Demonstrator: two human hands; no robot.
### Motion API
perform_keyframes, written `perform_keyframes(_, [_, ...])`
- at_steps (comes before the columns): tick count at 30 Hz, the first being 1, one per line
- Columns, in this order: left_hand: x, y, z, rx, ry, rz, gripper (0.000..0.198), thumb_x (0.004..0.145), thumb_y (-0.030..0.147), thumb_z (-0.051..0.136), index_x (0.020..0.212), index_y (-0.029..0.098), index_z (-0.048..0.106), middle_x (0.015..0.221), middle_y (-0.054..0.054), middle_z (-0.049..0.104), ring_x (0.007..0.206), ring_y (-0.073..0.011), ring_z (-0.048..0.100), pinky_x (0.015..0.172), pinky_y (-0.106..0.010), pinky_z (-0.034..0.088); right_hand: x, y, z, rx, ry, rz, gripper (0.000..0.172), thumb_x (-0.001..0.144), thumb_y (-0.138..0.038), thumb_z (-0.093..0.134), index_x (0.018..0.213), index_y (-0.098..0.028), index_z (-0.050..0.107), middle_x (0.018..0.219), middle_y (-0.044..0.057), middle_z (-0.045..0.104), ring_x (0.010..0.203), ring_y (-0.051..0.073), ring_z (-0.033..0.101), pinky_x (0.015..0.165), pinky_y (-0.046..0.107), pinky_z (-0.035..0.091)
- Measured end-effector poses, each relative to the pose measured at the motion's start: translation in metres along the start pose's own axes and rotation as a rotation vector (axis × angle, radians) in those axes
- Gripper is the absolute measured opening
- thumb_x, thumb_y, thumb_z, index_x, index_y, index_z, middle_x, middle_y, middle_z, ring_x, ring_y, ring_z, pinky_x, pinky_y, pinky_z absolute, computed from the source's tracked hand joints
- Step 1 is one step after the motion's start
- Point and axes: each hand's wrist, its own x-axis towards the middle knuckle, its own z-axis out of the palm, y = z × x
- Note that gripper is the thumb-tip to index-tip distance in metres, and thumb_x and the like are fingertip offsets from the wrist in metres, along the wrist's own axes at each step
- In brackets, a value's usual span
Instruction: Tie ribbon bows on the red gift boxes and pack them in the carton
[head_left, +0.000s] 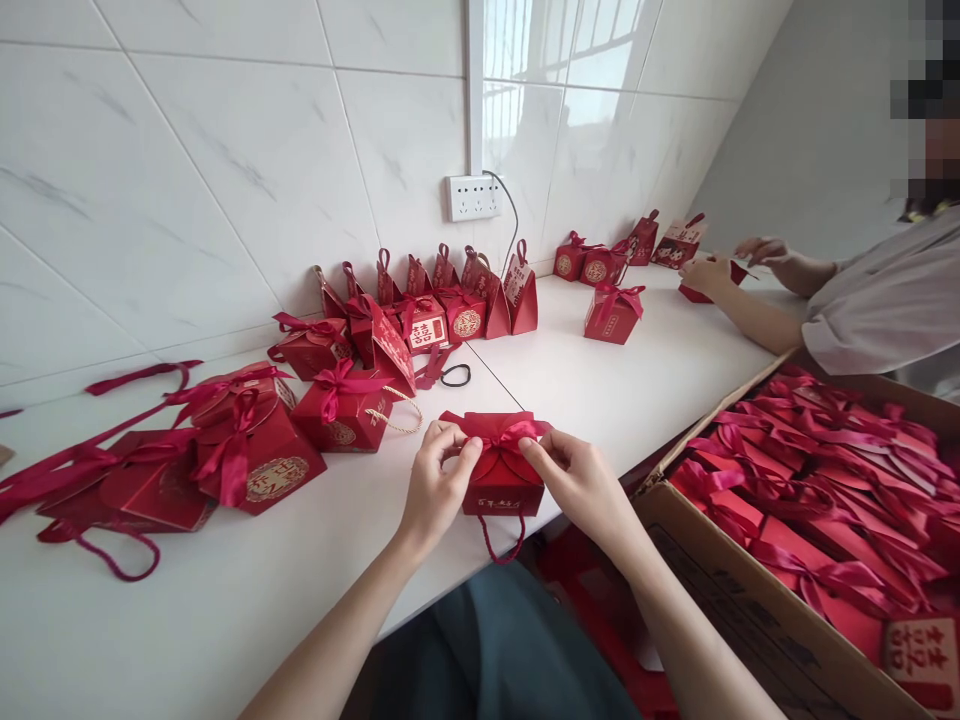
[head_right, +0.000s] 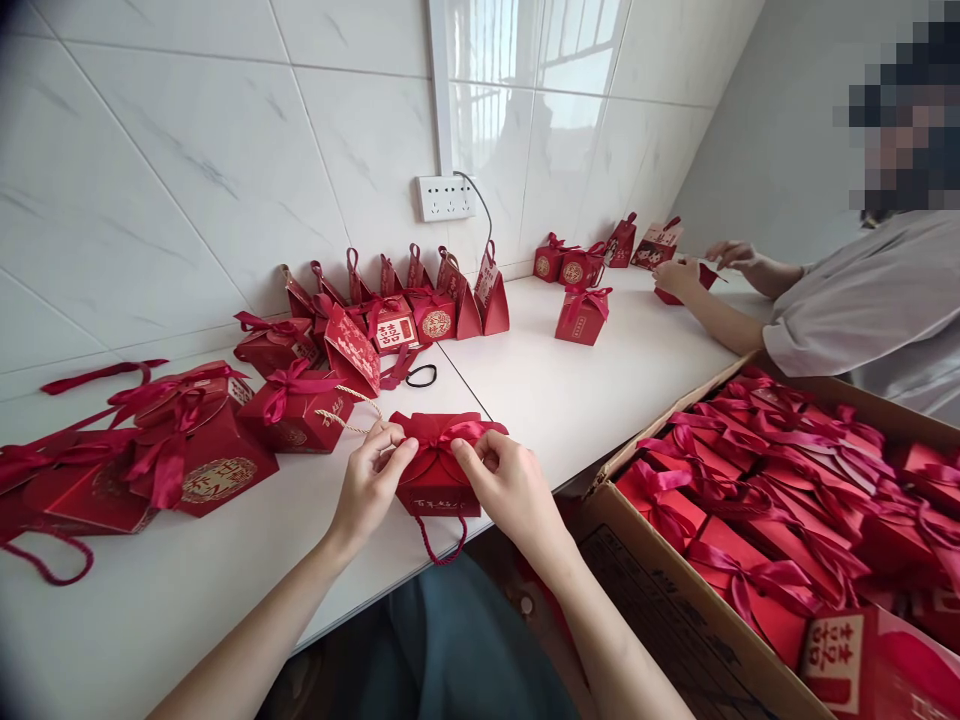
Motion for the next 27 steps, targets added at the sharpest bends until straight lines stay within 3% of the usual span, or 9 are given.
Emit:
perform_keyframes(6, [0.0,0.0,0.001,0.012,-0.001,0.001,0.029,0.082,0.032,0.049,0.059,0.02,0.036,0.074,0.0,0.04,0.073,-0.014,0.047,0.069,-0.027,0.044,0.004,0.004,0.003,0.083,-0.027,0.058,0.039,0.08,-0.051,0.052,0.058,-0.021,0.041,0.048,-0.007,0.031,0.046,0.009,0.028,0.043,0.023,0.022])
perform_keyframes(15, [0.002,-0.005,0.001,0.021,0.022,0.004,0.029,0.081,0.027,0.047,0.058,0.02,0.031,0.077,-0.001,0.039,0.069,-0.013,0.043,0.061,-0.025,0.04,0.017,0.029,0.001,0.778,-0.296,0.164,0.039,0.077,-0.047,0.062,0.06,-0.019,0.041,0.059,-0.004,0.042,0.055,0.009,0.036,0.054,0.024,0.03])
perform_keyframes(20, [0.002,-0.007,0.003,-0.027,0.047,0.005,0.028,0.08,0.026,0.047,0.058,0.02,0.031,0.076,-0.001,0.039,0.07,-0.0132,0.043,0.063,-0.024,0.04,0.017,0.036,0.004,0.982,-0.294,0.203,0.043,0.069,-0.047,0.07,0.055,-0.019,0.04,0.053,-0.006,0.031,0.05,0.008,0.024,0.052,0.025,0.021])
perform_keyframes(27, [0.0,-0.007,0.004,0.005,0.091,0.037,0.026,0.081,0.027,0.047,0.058,0.02,0.037,0.08,-0.002,0.042,0.075,-0.0143,0.047,0.067,-0.025,0.042,0.017,0.047,0.01,1.079,-0.293,0.207,0.043,0.065,-0.046,0.071,0.053,-0.02,0.04,0.049,-0.006,0.029,0.049,0.009,0.024,0.052,0.026,0.021])
